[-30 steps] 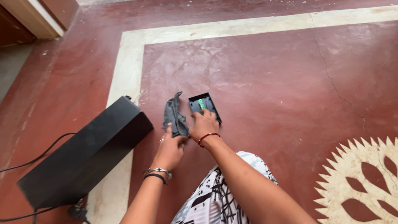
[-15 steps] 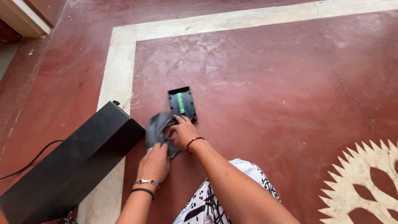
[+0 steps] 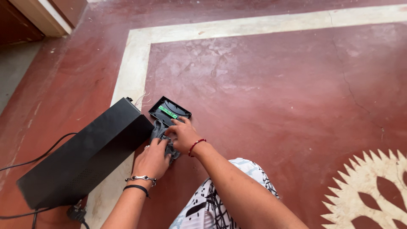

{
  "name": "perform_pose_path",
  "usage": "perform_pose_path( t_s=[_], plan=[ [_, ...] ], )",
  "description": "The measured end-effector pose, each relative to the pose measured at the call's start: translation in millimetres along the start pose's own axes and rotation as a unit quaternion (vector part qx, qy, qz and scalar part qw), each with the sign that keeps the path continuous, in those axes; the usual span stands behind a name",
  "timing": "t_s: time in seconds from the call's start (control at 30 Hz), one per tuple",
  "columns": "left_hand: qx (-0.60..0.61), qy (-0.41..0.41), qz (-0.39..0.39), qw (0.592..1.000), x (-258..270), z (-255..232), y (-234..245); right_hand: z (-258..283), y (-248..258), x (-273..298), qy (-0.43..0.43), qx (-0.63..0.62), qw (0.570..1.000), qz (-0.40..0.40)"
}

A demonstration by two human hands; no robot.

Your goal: The person opens a black rectangular electronic device, removes a small circuit board, and manipulates several white wires connected to it. They then reinsert the board and close the device casing.

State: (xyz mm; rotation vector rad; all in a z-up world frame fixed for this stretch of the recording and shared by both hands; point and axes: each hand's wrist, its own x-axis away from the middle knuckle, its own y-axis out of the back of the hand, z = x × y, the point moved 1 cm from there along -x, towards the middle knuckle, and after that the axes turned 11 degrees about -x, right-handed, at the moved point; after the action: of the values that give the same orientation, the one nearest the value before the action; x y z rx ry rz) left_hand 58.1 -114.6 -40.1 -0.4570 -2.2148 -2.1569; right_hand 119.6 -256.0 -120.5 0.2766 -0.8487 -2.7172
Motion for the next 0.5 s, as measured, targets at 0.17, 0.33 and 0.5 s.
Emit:
perform_pose_path(
  t_s=[0.17, 0.33, 0.5],
  plan=[
    [-0.024, 0.011, -0.041, 0.999, 17, -2, 22, 46, 13, 16, 0.097, -0.015, 0.995, -0.007],
    [-0.110, 0.020, -0.046, 0.993, 52, 3, 53, 95, 34, 24, 0.230, 0.078, 0.970, 0.021],
    [-0.246, -0.001, 0.053, 0.968, 103, 17, 95, 136, 60, 34, 0.236, 0.161, 0.952, 0.110]
  ],
)
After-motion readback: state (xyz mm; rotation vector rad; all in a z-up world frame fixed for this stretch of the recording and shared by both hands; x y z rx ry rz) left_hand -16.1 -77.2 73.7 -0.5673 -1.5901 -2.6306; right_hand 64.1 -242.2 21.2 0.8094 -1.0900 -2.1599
